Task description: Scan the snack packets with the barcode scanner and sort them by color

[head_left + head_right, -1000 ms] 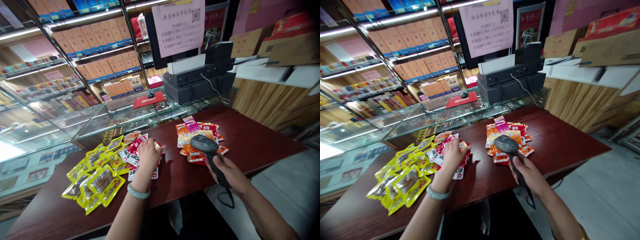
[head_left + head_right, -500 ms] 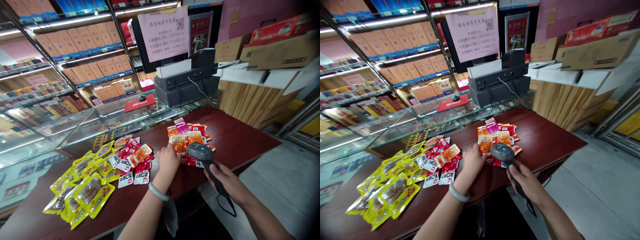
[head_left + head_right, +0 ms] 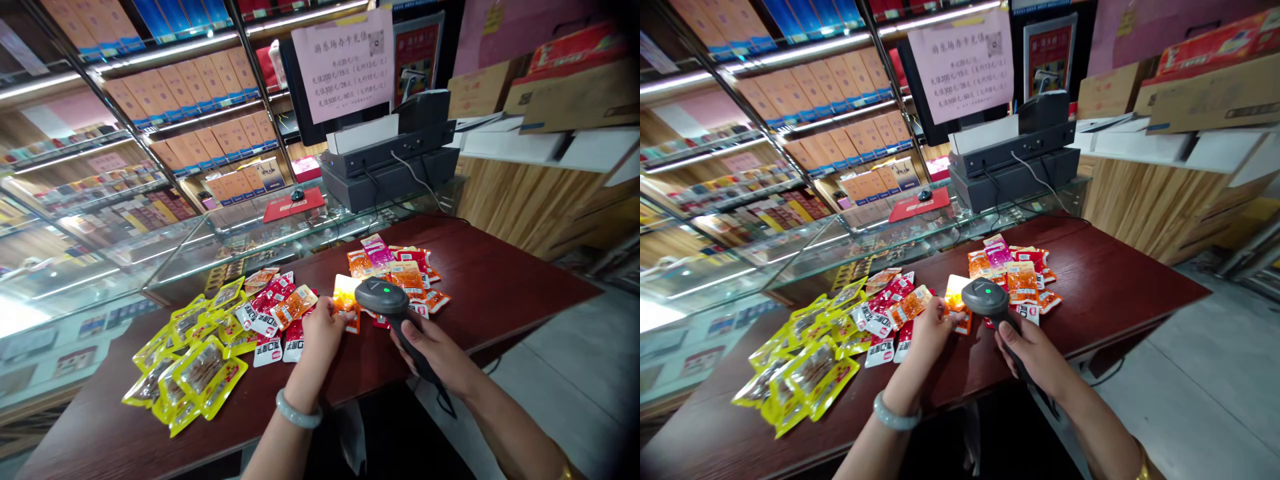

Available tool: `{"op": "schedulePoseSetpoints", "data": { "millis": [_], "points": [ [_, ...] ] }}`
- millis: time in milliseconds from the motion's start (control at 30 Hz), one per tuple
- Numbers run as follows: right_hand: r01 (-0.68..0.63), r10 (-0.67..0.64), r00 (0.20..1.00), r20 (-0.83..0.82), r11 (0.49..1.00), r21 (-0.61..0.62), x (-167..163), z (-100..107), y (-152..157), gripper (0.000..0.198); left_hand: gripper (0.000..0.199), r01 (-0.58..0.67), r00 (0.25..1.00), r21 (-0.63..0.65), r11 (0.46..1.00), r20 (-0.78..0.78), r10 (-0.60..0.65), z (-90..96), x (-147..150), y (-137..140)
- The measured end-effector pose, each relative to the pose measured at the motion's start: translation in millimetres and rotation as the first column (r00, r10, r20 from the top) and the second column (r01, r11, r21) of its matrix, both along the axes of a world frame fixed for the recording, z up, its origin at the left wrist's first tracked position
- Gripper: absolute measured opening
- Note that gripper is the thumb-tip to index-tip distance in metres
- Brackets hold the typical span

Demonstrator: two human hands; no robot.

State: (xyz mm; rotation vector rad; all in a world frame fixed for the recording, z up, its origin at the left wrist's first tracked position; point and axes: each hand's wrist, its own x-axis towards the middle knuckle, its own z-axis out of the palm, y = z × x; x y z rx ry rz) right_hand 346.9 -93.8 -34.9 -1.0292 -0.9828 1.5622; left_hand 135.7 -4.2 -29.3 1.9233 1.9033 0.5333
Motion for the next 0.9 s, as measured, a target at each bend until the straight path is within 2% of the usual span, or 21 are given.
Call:
{"op": "schedulePoseSetpoints", "data": {
  "millis": [100,167,233,300,400,467,533,600,700,800,900],
  "points": [
    [-0.028,0.027,0.999,0.022,0.999,0.023,-2,-2,0,0.045,0.033,-0.175,0.984,0.038,0.984,-0.014,0.176,4.4,-40,6],
    [-0.049,0.048,0.998,0.036,0.998,0.029,-2,-4,0,0.046,0.041,-0.308,0.936,0.196,0.931,-0.113,0.334,11.9,-61,9],
    [-0.044,0.043,0.999,0.031,0.999,0.017,-2,-5,1,0.046,0.051,-0.315,0.899,0.358,0.879,-0.185,0.397,19.5,-68,11],
    [-0.017,0.017,1.0,0.009,1.0,-0.001,-1,-7,3,0.047,0.049,-0.203,0.924,0.374,0.905,-0.232,0.303,23.0,-57,12],
    [0.02,-0.02,1.0,-0.004,1.0,-0.007,3,-8,5,0.046,0.04,0.027,0.964,0.215,0.976,-0.262,0.031,17.2,-17,14],
    [0.032,-0.032,0.999,0.013,0.999,-0.004,7,-9,6,0.046,0.043,0.141,0.958,0.133,0.981,-0.267,-0.101,9.4,12,17],
    [0.052,-0.051,0.998,0.023,0.999,-0.011,10,-11,7,0.047,0.044,0.197,0.944,0.091,0.976,-0.285,-0.164,3.1,37,22],
    [0.079,-0.078,0.997,0.021,0.997,-0.015,12,-11,9,0.046,0.043,0.2,0.935,0.09,0.976,-0.315,-0.163,0.5,55,33],
    [0.113,-0.113,0.993,0.017,0.993,-0.015,16,-10,13,0.047,0.049,0.11,0.938,0.09,0.99,-0.339,-0.074,2.2,71,57],
    [0.151,-0.15,0.988,0.029,0.988,-0.029,20,-7,15,0.05,0.065,0.033,0.944,0.047,0.998,-0.33,-0.015,4.3,81,84],
    [0.177,-0.176,0.984,0.031,0.983,-0.041,24,-4,16,0.051,0.066,0.025,0.952,0.023,0.999,-0.307,-0.017,2.6,84,101]
  ]
}}
